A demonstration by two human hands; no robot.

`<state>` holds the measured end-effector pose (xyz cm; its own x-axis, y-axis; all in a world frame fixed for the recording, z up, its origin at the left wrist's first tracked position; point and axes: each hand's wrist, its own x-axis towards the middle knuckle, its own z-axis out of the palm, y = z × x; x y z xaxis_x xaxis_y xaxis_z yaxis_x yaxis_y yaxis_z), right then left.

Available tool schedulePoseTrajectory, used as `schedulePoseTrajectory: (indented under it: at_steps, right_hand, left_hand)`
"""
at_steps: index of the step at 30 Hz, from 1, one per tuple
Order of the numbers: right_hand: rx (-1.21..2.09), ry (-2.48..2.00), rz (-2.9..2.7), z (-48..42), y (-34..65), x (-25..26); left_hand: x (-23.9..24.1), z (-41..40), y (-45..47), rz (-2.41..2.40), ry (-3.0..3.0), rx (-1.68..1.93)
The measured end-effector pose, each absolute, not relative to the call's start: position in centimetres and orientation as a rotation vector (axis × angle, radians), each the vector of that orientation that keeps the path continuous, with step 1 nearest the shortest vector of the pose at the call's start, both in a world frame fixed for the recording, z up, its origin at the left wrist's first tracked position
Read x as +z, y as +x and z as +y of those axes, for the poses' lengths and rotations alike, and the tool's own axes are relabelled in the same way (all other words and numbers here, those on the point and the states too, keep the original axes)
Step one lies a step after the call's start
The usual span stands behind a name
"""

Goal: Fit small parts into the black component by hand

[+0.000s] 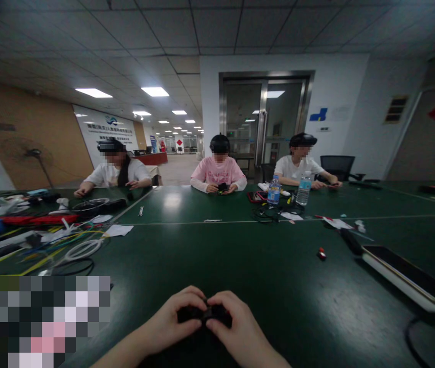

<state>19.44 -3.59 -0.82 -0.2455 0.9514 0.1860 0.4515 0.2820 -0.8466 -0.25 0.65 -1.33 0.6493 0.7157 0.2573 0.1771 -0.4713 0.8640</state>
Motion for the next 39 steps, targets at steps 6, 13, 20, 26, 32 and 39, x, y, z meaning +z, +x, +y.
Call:
schedulePoseTrajectory:
  at_steps: [6,13,20,26,32,39]
  right_hand:
    - [0.866,-1.267,-1.841,-3.53,19.42,-0.92]
    - [0.855,-1.275,-1.843,-3.5,19.57,-1.14]
    - [0.874,-1.254,-1.827,-3.55,19.48,-0.96]
    - [0.862,-1.245,-1.821,-3.66,19.48,-0.91]
    - [0.873,-1.235,-1.826,-3.47,19.43,-1.11]
    - [0.88,-1.225,-1.808,-3.59,19.46,-1.08]
  left_hand:
    - [-1.28,0.66,-0.28,0.689,1.98,0.773]
    - [-1.6,0.81,-0.34,0.695,2.005,0.726]
    - [-1.11,0.55,-0.36,0.719,2.02,0.708]
    - [-1.36,0.6,-0.39,0.716,2.019,0.717]
    - [-1.59,0.75,-0.41,0.714,2.007,0.726]
    - [-1.72,0.82,-0.4,0.691,1.993,0.752]
